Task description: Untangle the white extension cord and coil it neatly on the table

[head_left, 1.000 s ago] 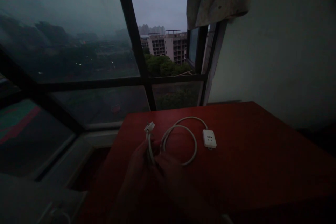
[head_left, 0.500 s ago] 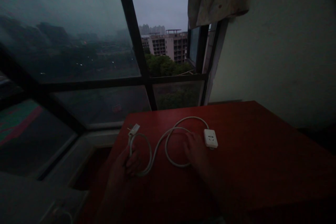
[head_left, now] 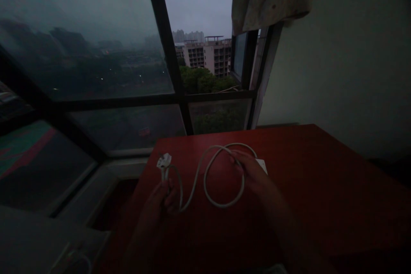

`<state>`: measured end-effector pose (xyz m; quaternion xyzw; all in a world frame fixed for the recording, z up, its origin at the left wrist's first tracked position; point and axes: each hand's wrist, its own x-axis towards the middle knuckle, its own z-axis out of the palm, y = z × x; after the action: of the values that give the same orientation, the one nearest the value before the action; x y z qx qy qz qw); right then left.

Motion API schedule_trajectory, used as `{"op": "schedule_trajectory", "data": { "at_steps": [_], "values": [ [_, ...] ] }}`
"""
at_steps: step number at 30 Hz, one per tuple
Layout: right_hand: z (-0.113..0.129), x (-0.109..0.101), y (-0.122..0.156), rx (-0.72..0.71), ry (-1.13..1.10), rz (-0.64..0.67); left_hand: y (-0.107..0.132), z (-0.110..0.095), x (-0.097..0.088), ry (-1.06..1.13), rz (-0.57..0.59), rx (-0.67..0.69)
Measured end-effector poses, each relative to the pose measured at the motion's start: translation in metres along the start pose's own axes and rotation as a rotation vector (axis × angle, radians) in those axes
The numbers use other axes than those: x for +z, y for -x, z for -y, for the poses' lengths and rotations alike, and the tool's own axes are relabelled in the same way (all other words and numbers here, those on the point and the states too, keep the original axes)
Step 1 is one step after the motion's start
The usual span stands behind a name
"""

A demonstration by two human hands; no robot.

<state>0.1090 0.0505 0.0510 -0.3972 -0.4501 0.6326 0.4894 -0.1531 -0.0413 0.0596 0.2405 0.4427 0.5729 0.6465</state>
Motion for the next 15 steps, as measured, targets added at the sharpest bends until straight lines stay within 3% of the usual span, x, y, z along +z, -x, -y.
{"op": "schedule_trajectory", "data": {
  "at_steps": [2,5,9,12,15],
  "values": [
    [0.017,0.012,0.012,-0.012,-0.217,0.027,-0.001,0.003,0.003,-0.015,0.004,-0.003],
    [0.029,0.036,0.032,-0.055,-0.301,0.022,-0.007,0.008,0.009,0.051,0.062,-0.02],
    [0.02,0.07,0.057,-0.106,-0.111,0.03,-0.009,0.014,0.025,0.165,0.081,-0.049],
    [0.007,0.09,0.073,-0.226,0.1,0.15,-0.007,0.015,0.038,0.152,0.016,-0.07],
    [-0.005,0.103,0.085,-0.3,0.285,0.141,-0.004,0.015,0.044,0.146,-0.065,-0.09]
  ]
}}
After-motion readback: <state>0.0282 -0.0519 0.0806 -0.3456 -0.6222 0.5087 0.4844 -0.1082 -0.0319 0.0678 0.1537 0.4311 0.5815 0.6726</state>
